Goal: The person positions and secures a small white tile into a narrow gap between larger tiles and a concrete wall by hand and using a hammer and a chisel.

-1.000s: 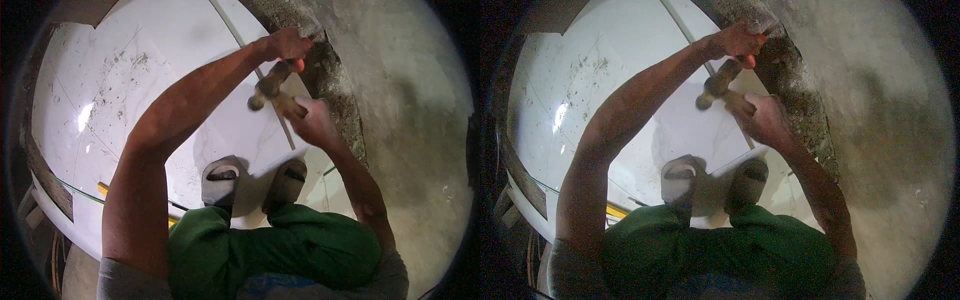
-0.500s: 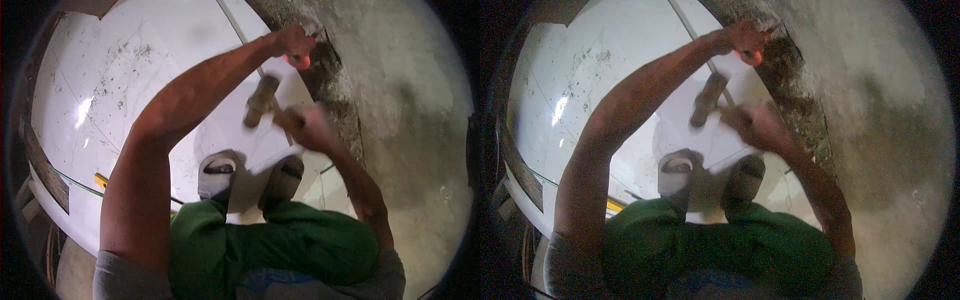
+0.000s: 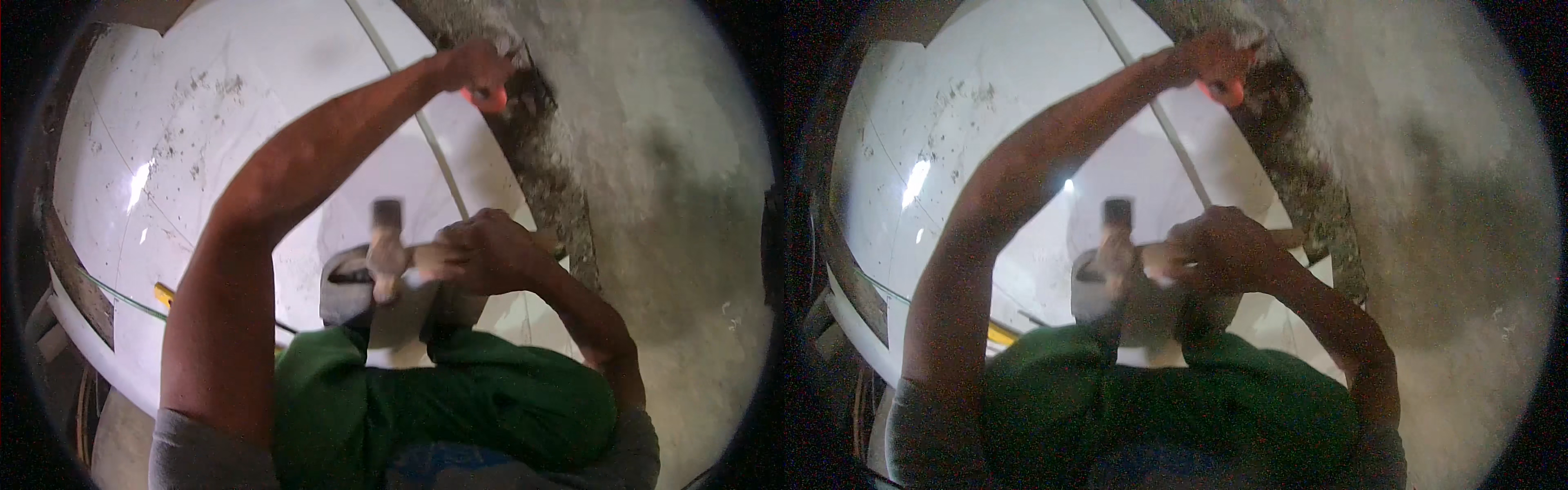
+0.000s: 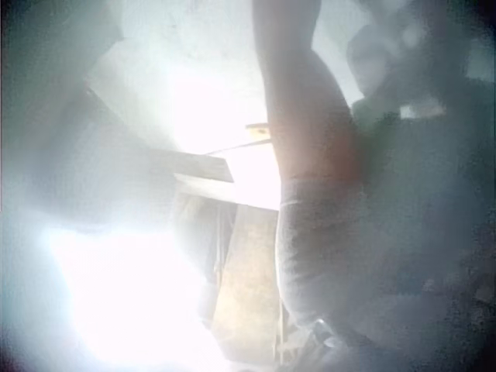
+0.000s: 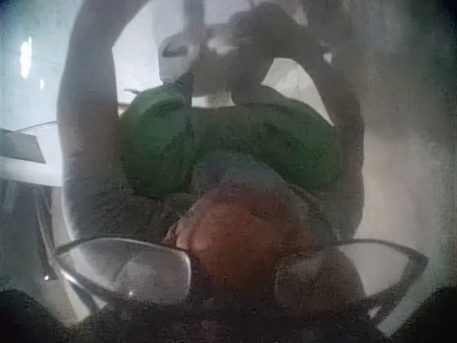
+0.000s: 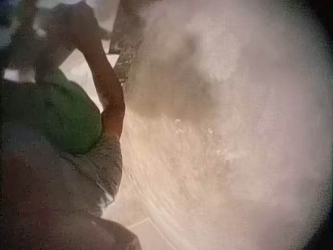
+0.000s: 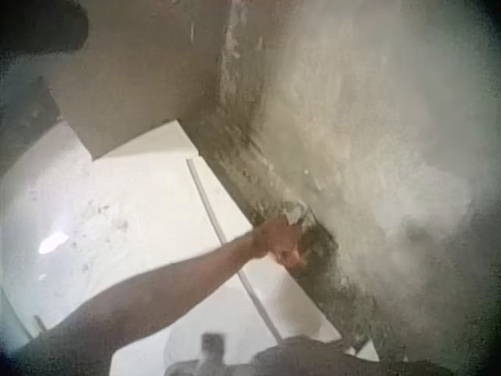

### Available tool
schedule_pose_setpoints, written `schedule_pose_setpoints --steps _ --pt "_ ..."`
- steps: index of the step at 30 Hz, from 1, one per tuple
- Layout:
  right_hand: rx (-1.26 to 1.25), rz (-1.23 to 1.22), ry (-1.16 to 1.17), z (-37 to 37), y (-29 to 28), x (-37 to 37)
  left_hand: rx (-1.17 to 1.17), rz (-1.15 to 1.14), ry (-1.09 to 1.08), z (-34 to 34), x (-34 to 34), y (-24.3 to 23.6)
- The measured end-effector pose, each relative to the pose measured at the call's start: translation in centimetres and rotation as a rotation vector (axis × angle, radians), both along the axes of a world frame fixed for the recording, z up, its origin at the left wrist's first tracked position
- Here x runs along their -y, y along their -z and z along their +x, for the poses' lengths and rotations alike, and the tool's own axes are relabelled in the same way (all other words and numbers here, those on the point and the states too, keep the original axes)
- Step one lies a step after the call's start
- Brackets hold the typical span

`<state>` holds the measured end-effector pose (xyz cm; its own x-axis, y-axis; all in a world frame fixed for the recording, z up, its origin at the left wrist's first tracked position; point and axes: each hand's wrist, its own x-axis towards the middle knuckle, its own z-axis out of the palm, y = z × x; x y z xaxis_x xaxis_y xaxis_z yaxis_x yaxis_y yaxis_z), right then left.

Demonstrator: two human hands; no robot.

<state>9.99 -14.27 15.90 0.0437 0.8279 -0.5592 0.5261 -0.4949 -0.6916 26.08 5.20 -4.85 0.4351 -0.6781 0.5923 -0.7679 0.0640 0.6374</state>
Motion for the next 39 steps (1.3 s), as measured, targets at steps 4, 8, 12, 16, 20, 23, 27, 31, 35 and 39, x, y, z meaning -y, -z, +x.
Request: schedule_pose_setpoints --steps 4,8,12,16,20,23,27,31,35,39 --pt "-0.095 0.032 0.240 2.6 1.7 2.2 -0.342 0.023 -0.192 -2.4 -0.1 -2.8" --pt "0.205 -0.012 0.608 5.7 1.9 2.7 -0.295 0.106 -0.318 -0.1 2.6 -2.8" --pt "0.075 0.031 0.092 0.9 0.3 2.1 -0.337 0.051 -0.250 -0.7 0.5 -1.4" --pt "-0.035 -0.032 0.264 2.7 -0.2 1.4 0.077 0.220 -0.559 -2.0 0.6 -1.7" --pt "0.247 -0.132 0.603 3.9 0.4 3.5 -0.300 0.067 -0.291 0.2 2.2 -2.4" --pt "0.089 -0.111 0.335 2.7 -0.7 2.1 -0.006 0.246 -0.500 -0.8 1.1 -0.5" --pt "0.044 0.049 0.251 4.0 0.5 2.2 -0.403 -0.156 -0.135 -1.2 -0.2 -1.4" --pt "0.346 0.056 0.684 6.6 0.1 4.8 -0.965 0.130 -0.340 0.0 2.2 -7.7" --pt "0.254 0.028 0.621 3.8 -0.5 3.9 0.196 0.686 -0.511 1.4 1.5 -4.7" --pt "0.150 -0.026 0.658 1.5 -1.0 5.3 0.103 0.493 0.065 3.5 0.9 -8.1"
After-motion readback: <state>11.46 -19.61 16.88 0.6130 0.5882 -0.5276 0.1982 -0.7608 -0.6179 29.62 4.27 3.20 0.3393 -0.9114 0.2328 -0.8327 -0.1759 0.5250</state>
